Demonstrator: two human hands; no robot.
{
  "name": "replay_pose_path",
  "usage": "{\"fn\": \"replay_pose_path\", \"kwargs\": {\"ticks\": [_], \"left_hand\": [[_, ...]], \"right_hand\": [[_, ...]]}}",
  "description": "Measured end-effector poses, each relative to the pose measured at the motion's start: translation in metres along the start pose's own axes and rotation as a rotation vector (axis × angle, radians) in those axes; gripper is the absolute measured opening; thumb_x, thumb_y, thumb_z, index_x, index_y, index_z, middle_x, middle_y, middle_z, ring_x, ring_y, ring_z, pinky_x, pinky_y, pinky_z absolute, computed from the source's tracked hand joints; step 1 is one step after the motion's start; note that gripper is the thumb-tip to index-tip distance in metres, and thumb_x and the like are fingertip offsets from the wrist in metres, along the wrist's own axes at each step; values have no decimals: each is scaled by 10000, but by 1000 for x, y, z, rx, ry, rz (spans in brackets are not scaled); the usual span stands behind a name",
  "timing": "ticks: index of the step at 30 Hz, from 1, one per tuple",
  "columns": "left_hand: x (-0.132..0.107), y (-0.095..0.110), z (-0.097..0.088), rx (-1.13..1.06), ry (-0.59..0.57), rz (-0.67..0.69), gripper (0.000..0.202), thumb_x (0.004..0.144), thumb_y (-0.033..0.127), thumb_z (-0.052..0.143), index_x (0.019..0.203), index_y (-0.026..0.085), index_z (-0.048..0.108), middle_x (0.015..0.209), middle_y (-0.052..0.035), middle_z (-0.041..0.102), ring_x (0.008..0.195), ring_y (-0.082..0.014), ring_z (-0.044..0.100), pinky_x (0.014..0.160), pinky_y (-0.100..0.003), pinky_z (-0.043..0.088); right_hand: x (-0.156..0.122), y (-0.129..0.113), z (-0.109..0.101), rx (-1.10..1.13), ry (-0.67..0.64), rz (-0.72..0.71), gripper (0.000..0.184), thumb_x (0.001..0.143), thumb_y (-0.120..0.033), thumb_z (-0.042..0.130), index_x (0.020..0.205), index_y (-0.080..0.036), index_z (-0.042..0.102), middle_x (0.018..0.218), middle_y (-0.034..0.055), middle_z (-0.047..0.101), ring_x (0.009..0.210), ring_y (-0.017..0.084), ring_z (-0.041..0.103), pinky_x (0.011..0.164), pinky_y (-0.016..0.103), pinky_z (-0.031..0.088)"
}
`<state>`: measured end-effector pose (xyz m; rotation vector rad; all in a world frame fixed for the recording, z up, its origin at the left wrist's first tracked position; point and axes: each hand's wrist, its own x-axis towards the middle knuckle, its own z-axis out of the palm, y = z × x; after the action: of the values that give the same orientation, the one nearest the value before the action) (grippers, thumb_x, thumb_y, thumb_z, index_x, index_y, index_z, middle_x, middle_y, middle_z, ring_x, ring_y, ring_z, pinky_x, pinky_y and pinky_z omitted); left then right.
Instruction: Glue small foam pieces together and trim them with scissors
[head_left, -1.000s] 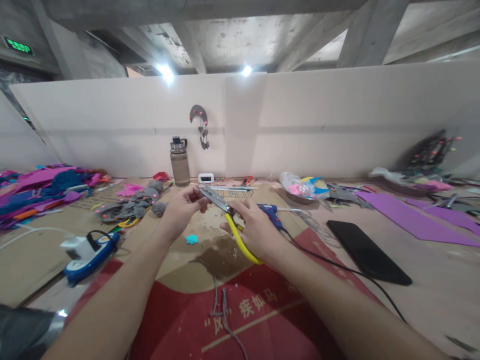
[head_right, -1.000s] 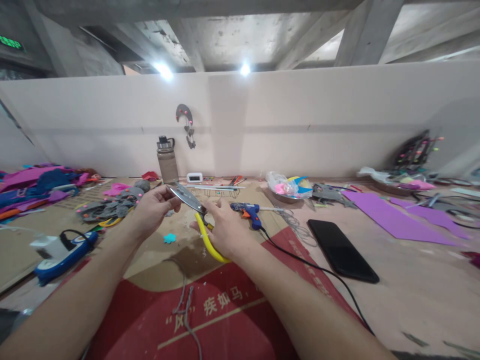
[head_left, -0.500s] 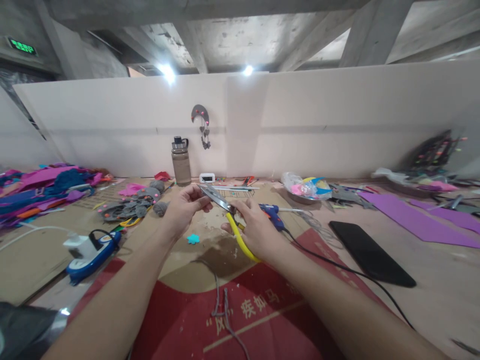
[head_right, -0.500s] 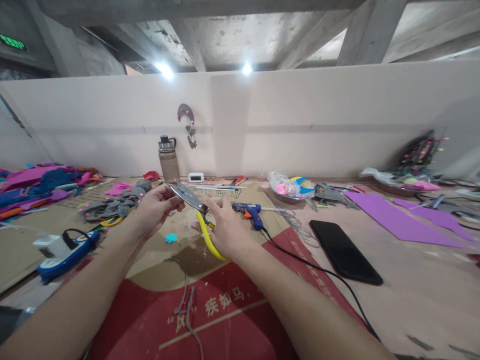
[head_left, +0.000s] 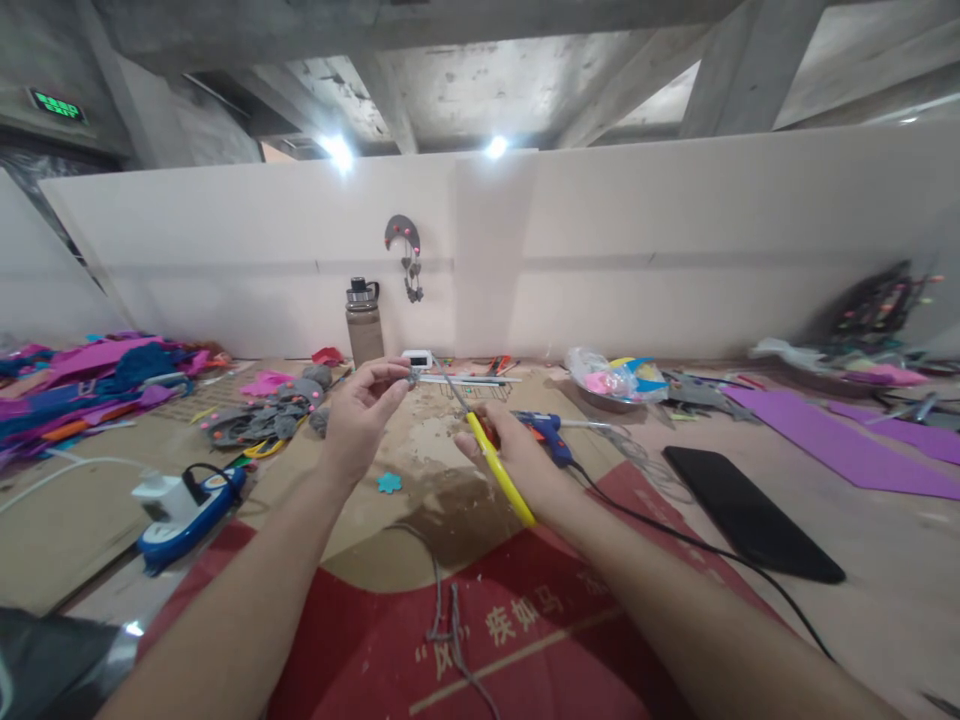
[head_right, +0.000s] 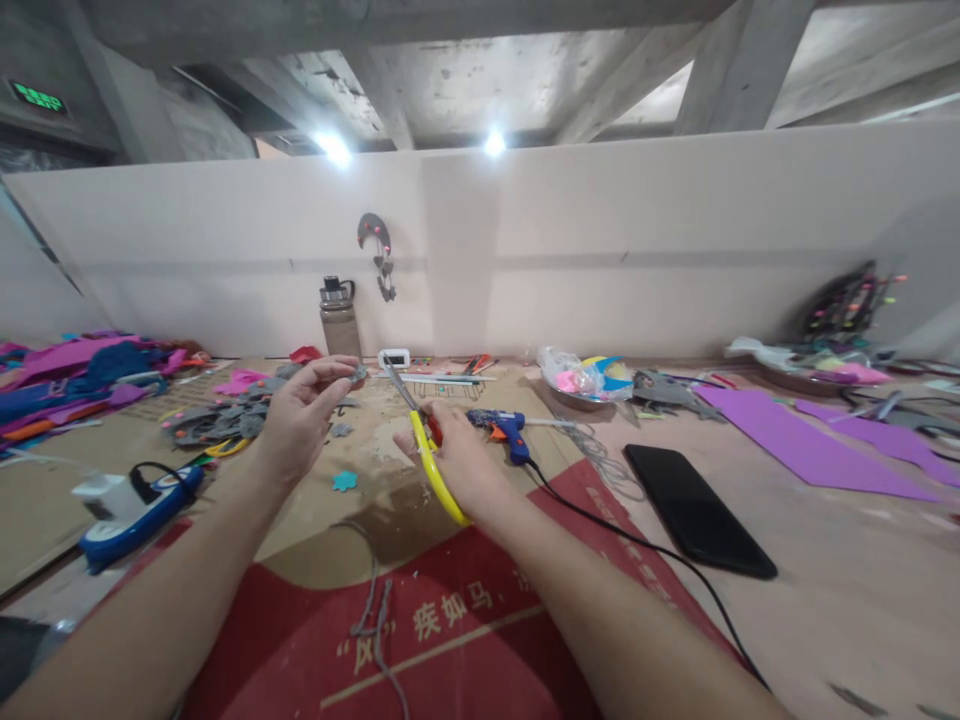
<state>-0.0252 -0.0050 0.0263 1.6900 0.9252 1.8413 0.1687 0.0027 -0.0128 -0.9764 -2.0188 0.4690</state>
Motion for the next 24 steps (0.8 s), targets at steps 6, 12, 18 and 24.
{"fn": "replay_pose_path", "kwargs": {"ticks": [6, 12, 18, 24], "left_hand": [[3, -6, 0, 23, 14, -18, 258, 659, 219, 683, 890, 168, 579, 1117, -75, 567, 933, -155, 580, 869, -315, 442], [2, -9, 3, -95, 19, -158, 366, 610, 195, 721, 925, 168, 537, 914, -34, 607, 812, -128, 590, 777, -284, 472], [2, -9, 5, -173, 24, -232, 509, 559, 126, 739, 1006, 174, 500, 922, -36, 602, 791, -119, 595, 706, -249, 484], [2, -8, 5, -135, 13, -255, 511, 552, 107, 722, 1014, 168, 512, 874, -36, 633, 731, -123, 606, 620, -222, 472]], "right_hand": [[-2, -7, -1, 21, -62, 26, 292, 814, -439, 514, 975, -195, 515, 916, 43, 546, 814, 164, 515, 751, 316, 428], [-4, -7, 2, -41, -23, 10, 388, 777, -445, 576, 1080, -211, 515, 1009, 68, 497, 856, 167, 517, 794, 323, 431], [-7, -9, 0, -132, -6, -8, 431, 772, -450, 588, 1133, -234, 493, 1037, 72, 457, 862, 170, 529, 816, 332, 429], [-9, -12, -1, -255, -19, 9, 447, 778, -501, 556, 1137, -247, 479, 1038, 75, 445, 810, 167, 540, 759, 311, 436]]}}
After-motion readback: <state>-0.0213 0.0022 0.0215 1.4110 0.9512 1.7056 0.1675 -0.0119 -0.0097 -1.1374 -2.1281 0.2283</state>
